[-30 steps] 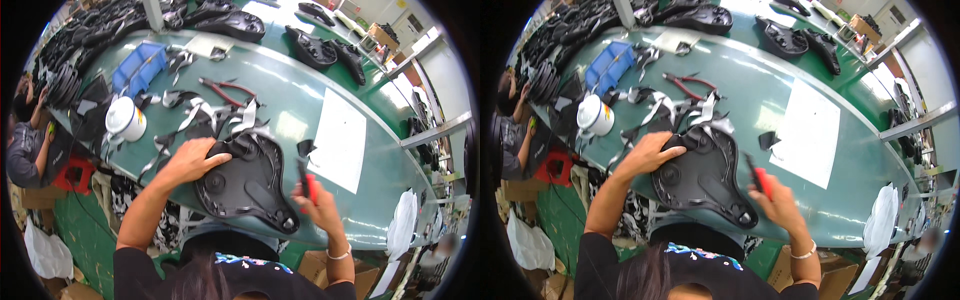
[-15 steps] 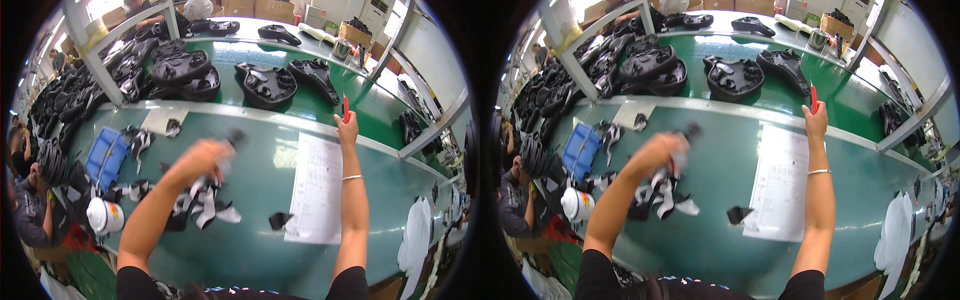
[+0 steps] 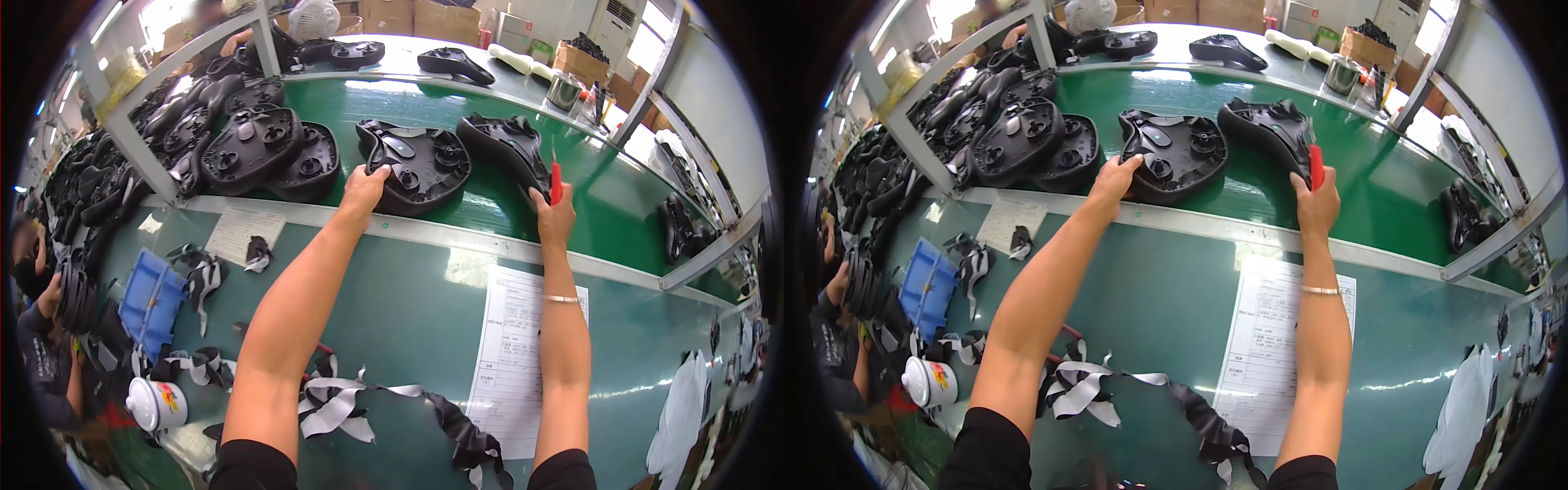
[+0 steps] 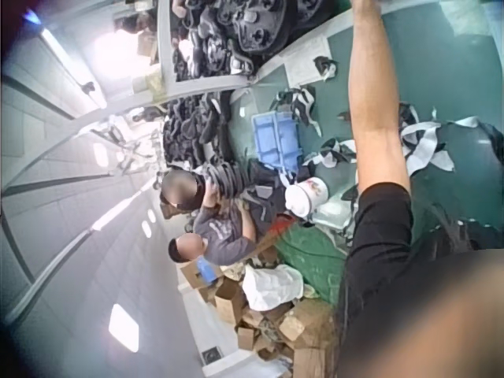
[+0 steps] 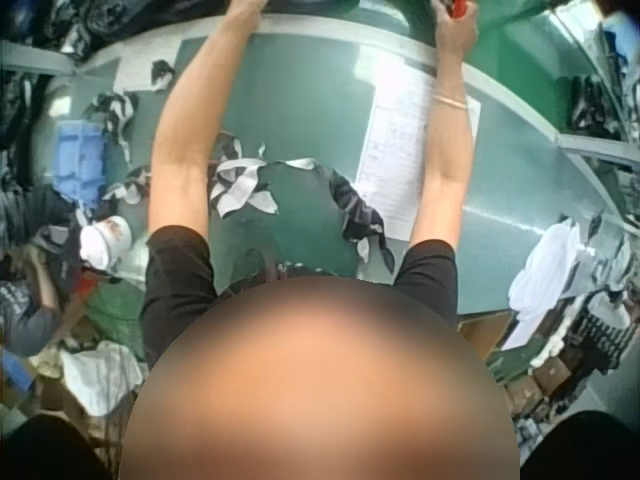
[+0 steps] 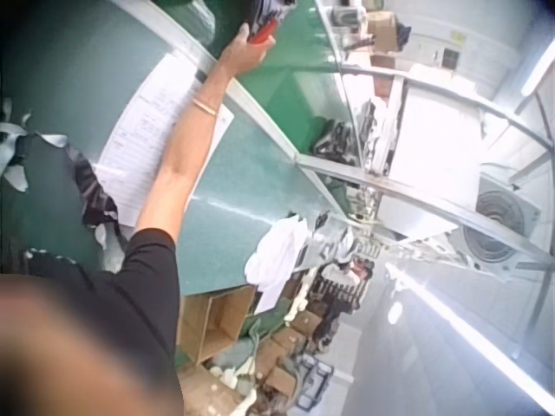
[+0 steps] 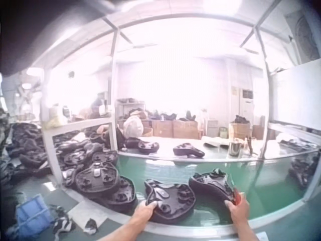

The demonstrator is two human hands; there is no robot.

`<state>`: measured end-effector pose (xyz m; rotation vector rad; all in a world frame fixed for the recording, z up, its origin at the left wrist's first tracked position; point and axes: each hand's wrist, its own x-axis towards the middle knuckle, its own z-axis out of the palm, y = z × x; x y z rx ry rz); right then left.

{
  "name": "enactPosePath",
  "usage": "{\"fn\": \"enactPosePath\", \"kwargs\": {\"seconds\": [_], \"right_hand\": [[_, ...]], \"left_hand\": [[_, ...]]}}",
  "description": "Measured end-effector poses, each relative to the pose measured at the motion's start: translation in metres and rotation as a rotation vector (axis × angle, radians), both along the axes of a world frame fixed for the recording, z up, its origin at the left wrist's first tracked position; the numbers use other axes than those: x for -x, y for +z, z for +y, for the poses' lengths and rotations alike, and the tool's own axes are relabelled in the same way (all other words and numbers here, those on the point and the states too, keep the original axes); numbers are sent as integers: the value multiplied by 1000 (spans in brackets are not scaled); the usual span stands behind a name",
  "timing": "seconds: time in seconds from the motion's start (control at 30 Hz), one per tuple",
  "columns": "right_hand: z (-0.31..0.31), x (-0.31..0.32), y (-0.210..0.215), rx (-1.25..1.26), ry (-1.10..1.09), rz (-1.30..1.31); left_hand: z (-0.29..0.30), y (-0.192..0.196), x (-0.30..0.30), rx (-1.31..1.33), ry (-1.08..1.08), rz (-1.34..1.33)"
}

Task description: Trimming excess leather or synthetic material from the underside of bicycle saddles using a utility knife.

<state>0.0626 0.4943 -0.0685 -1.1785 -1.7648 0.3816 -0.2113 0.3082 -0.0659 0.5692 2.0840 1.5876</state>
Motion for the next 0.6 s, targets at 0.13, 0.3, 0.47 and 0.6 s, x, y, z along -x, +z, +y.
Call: {"fn": "enactPosePath", "kwargs": {"seconds": [0.13,0.3,0.47,0.6], "right_hand": [[-61,-57,10,-93,37,20],[-172,-141,13,60,187,-13],[-276,-195,31,-115,299,-373],[-374,-172,62,1036,568,127]], "left_hand": [[-69,58,-51,-114,-184,-234],[-239,61,-75,-237,-105,-161],[-356,73,-161,-168,-226,-54],[-410,43,-207,-151,-85,79]]}}
